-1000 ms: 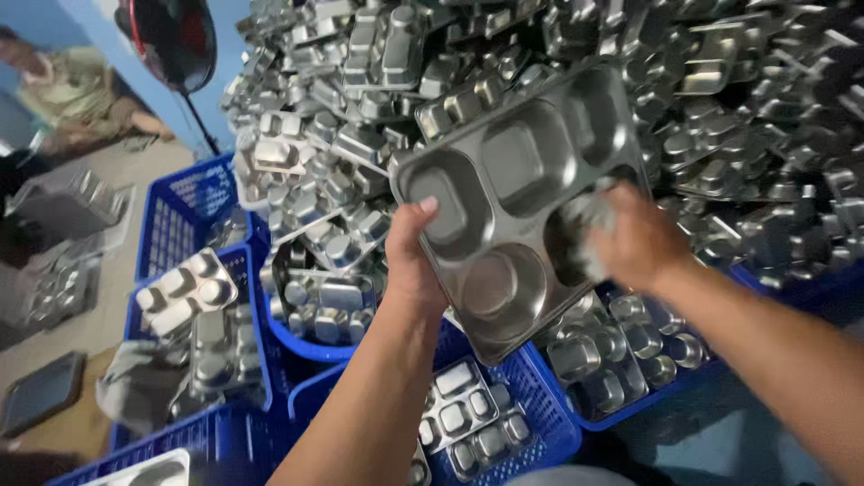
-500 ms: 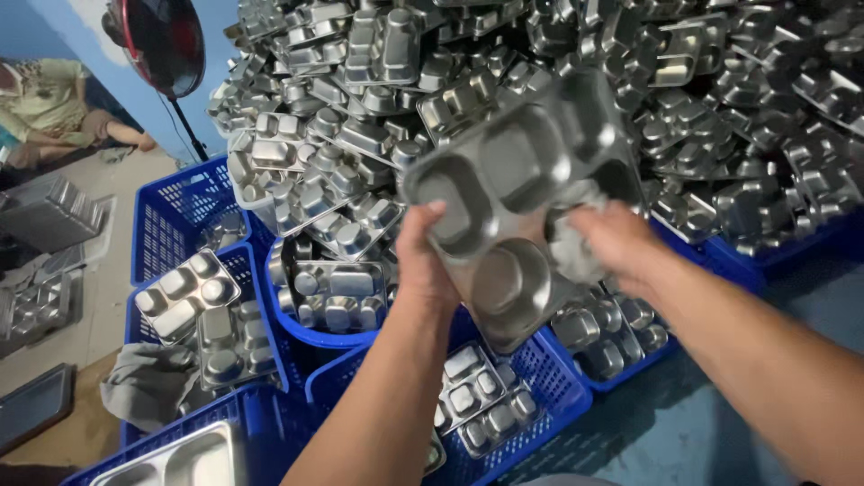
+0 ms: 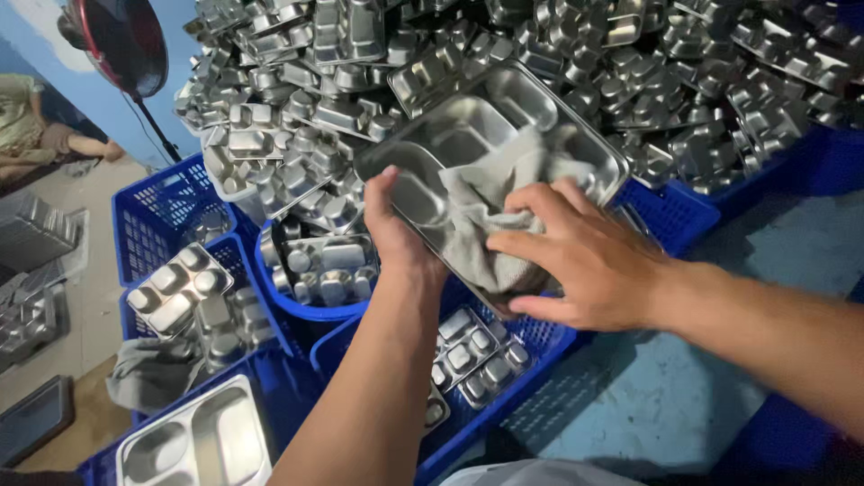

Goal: The person repeatedly picks up stainless steel compartmentalized trays from a large pile, wipes each one with a cloth, and places it into a blue plastic crate. The process is continuous and repetitive throughout the clip.

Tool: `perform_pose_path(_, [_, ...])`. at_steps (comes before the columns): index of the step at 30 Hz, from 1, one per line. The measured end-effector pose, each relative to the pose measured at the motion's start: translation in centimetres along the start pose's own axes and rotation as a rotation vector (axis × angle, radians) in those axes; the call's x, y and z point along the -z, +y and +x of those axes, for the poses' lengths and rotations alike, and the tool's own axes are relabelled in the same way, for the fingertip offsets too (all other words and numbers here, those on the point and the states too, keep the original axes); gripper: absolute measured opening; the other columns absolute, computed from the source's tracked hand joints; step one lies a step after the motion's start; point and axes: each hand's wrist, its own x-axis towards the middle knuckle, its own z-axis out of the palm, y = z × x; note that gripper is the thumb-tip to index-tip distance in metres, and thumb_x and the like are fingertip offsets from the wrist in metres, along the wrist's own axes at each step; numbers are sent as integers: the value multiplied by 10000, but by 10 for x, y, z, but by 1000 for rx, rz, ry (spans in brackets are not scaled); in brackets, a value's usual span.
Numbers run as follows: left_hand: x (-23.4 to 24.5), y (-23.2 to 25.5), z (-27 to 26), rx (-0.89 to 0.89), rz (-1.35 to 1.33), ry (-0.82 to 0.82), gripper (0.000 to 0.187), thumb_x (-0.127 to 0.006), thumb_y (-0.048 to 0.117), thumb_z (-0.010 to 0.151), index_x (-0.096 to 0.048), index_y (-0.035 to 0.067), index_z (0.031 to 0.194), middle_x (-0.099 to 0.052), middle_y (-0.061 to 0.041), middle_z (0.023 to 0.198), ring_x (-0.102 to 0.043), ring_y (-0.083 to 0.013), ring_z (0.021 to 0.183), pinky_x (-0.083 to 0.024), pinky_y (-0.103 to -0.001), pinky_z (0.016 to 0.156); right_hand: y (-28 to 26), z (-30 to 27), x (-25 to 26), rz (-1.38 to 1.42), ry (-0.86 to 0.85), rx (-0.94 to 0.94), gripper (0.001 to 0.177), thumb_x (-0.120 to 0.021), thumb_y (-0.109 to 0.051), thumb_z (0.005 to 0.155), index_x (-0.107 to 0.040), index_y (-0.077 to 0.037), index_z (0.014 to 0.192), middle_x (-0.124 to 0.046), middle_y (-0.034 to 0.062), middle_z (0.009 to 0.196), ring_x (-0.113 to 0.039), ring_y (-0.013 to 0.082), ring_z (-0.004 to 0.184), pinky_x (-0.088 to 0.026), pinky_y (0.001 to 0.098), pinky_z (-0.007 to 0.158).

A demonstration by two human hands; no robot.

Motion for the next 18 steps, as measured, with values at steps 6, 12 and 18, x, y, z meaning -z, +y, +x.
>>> perform_pose_path(6, [-5,39,-26,-169,83,82,381,-643,386,876,-691,61,1068,-732,-102,988,-707,-290,907,-568,-435,868,-31,21,-12,-65,210,469,1166,-696,-731,802,-388,123,1535,-205,303,1642,-194,464,1502,-162,555,1194])
perform_pose_path(12, [-20,76,-65,-148,211,146,363,-655,376,788,-702,91,1009,-717,-89,956,-691,-260,843,-567,-402,772,-84,43,-8,-515,-1,417,706,-705,-416,802,-570,96,1270,-548,281,1367,-457,418,1362,-321,512,1166])
perform_pose_path(18, [-18,122,-68,-333,589,-45,347,-706,267,834,-648,57,1105,-632,-74,998,-622,-212,905,-522,-369,830,-152,101,-15,-209,-426,-201,212,-674,-176,828,-780,-28,936,-751,210,910,-724,380,864,-580,504,857])
